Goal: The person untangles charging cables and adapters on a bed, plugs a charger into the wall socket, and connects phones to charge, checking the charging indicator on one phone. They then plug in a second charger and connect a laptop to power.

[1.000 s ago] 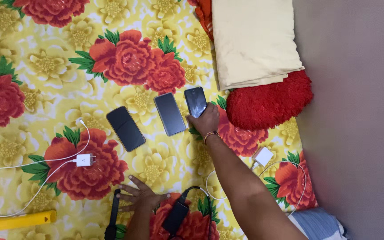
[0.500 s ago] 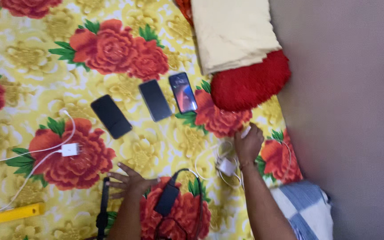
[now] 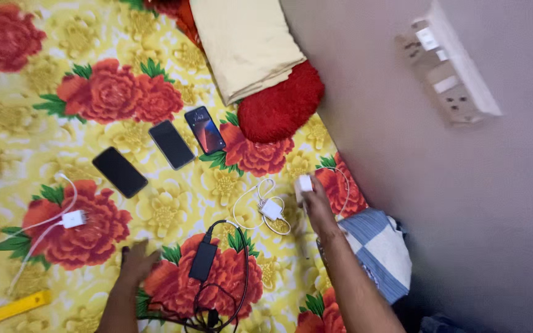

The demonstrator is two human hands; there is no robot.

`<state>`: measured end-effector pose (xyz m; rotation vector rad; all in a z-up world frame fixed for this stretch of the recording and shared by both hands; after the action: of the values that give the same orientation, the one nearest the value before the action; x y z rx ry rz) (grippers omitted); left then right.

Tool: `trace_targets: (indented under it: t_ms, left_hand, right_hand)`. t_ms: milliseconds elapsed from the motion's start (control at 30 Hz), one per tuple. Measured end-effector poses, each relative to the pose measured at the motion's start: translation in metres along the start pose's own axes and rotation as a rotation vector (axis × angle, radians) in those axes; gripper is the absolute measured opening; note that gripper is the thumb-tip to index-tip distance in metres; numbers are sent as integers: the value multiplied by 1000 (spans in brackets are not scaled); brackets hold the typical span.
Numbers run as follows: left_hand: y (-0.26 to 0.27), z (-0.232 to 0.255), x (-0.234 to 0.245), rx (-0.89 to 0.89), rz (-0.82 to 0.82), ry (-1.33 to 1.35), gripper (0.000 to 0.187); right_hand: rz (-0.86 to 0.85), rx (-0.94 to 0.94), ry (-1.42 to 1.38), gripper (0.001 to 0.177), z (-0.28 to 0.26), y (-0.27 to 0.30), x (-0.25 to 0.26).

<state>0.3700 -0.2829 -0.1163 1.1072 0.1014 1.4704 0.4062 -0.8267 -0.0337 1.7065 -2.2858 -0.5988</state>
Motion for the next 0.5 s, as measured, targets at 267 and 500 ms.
trace_targets:
  t_ms: [267,500]
  left_hand:
    - [221,-74,37,-381,70,-198,52]
    - [348,-122,3,20,-220,-326,51]
  right_hand:
    - [-6,-243,-316,50,-18,139,10]
    - [109,-214,429,68,13,112,28]
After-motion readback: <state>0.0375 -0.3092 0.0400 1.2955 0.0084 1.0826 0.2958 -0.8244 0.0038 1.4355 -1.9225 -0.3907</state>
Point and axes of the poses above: each hand's wrist, its own y-axis away from the middle knuckle, its own x-axis out of the back of the hand, z = x × y, the point moved 2 cm from there along -y, towards the middle knuckle, and after that the axes turned 8 degrees about y, right-handed, at the moved point
